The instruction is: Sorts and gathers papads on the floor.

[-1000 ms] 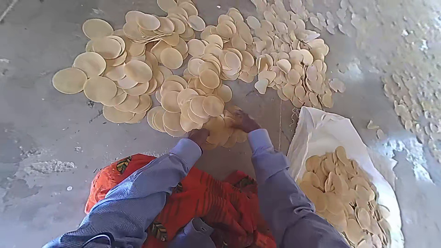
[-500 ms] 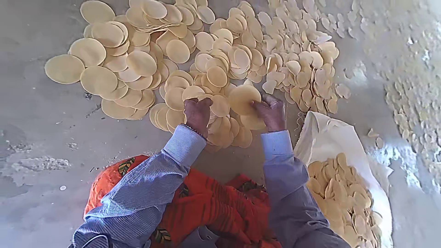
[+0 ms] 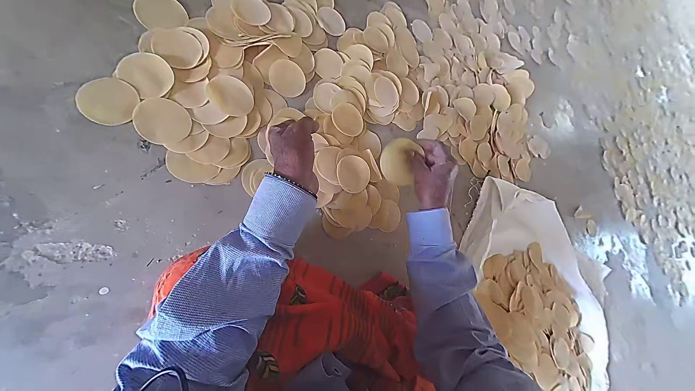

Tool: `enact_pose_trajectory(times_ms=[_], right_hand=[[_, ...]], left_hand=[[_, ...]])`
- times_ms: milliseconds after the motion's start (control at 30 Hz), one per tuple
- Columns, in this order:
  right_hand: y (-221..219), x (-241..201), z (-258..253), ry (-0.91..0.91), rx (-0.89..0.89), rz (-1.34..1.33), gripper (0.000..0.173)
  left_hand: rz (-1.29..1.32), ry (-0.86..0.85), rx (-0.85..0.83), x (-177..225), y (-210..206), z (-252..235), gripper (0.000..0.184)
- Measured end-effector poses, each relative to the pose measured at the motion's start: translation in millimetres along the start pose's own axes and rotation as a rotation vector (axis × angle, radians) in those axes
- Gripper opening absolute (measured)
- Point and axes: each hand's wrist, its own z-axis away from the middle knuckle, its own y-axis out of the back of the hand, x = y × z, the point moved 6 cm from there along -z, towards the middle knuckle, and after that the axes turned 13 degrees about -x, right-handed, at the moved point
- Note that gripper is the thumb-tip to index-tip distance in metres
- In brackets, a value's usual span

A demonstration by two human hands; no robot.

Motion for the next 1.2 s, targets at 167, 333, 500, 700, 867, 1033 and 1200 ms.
enact_pose_trajectory(times_ms=[167, 333, 500, 700, 867, 1033, 1200], right_hand=[[-40.4, -20.9, -22.8, 0.082, -0.105, 0.011, 0.031], [-94.9, 65.0, -40.6, -0.36, -0.283, 0.276, 0.054], [-66.5, 46.7, -60.1, -0.339, -0.11, 0.314, 0.036], [-119.1, -4.0, -11.5, 0.057, -0.192, 0.339, 0.028], [-183.7, -1.0, 64.1, 0.31, -0.303, 0.357, 0.038], [-101.4, 28.2, 34.6, -0.018, -0.257, 0.144, 0.033], [-50.8, 129.2, -17.5, -0.403, -0.443, 0.366, 0.077]], left_hand=[[0.02, -0.005, -0.01, 0.9, -1.2, 4.2, 0.017], [0.023, 0.042, -0.025, -6.4, -7.3, 1.8, 0.025], [0.027, -0.007, -0.007, 1.3, 1.3, -3.0, 0.02], [0.022, -0.031, -0.003, 5.9, -0.1, -1.2, 0.031], [0.016, -0.008, 0.016, 1.3, 5.4, -0.8, 0.032], [0.034, -0.005, 0.019, 2.9, 3.8, 1.0, 0.03], [0.011, 0.016, -0.009, -1.6, -0.6, -0.4, 0.028]])
